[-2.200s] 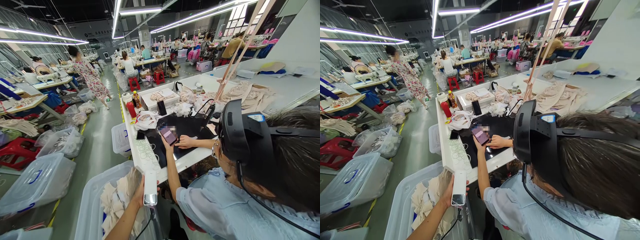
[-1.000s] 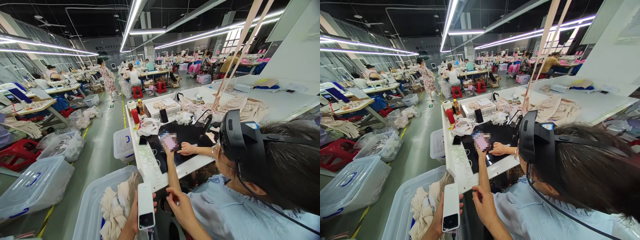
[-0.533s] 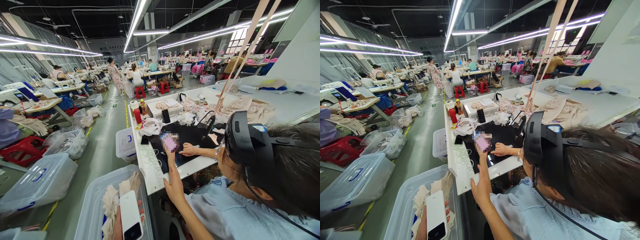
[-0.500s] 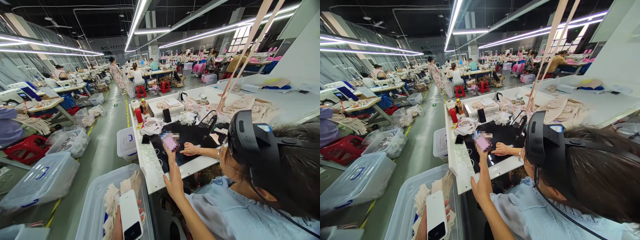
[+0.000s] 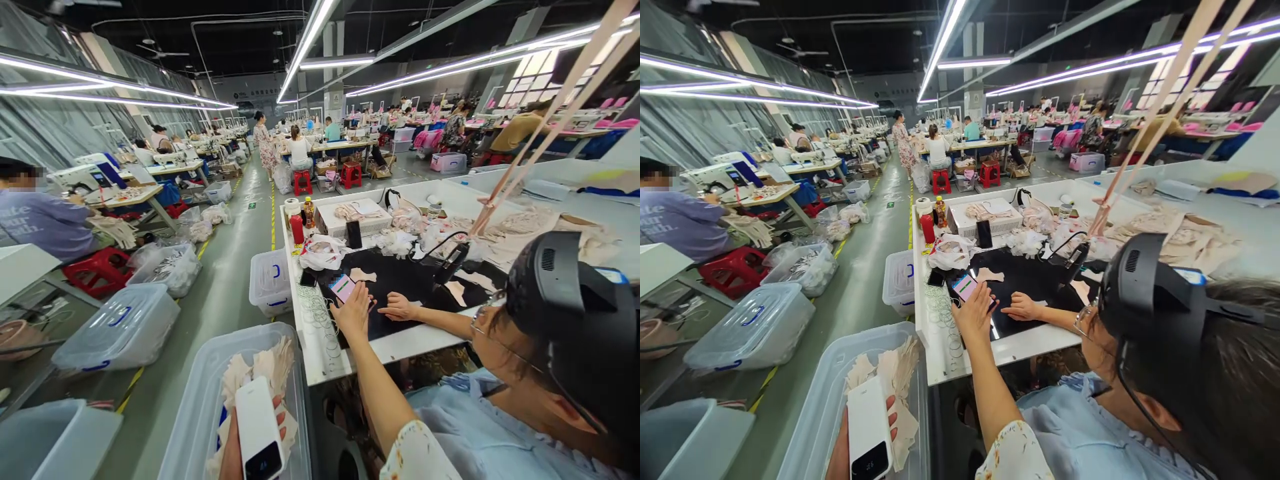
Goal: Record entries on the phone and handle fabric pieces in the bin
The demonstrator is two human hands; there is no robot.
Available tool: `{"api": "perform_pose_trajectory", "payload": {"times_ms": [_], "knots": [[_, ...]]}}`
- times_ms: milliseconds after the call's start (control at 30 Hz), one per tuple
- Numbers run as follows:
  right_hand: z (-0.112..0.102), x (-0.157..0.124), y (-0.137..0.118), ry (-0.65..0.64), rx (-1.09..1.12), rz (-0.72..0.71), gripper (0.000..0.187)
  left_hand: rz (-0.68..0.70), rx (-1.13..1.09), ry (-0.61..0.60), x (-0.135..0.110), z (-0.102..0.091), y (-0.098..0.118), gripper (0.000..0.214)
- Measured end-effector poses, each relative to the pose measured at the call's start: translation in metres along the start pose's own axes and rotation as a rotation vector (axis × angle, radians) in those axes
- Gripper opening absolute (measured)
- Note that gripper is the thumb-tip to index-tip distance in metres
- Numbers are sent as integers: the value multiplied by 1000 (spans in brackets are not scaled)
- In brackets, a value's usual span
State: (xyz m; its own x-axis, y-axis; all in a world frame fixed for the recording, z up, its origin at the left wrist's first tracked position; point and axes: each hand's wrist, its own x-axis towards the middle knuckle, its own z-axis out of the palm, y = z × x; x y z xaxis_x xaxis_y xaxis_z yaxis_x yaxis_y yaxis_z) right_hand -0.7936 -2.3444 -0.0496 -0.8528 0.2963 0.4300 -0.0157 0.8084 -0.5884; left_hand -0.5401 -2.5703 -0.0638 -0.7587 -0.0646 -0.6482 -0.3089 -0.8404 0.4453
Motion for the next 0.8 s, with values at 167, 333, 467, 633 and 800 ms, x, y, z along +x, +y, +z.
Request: {"api": "perform_pose_trajectory", "payload": {"times_ms": [167, 333, 467, 633, 800], "knots": [[5, 2, 8, 26, -124, -29, 95, 23, -97, -31, -10, -16, 2, 72], [-5, -15, 18, 41, -191, -51, 88, 87, -134, -38, -23, -28, 1, 65], [-14, -20, 23, 64, -168, -46, 89, 150, -116, -53, -40, -31, 1, 56], [-39, -21, 11, 92, -89, -116, 90, 205, -104, 12, -58, -41, 0, 60], [-94, -24, -32, 144, 6, -180, 91, 181, -87, -9, -64, -54, 3, 67]]}}
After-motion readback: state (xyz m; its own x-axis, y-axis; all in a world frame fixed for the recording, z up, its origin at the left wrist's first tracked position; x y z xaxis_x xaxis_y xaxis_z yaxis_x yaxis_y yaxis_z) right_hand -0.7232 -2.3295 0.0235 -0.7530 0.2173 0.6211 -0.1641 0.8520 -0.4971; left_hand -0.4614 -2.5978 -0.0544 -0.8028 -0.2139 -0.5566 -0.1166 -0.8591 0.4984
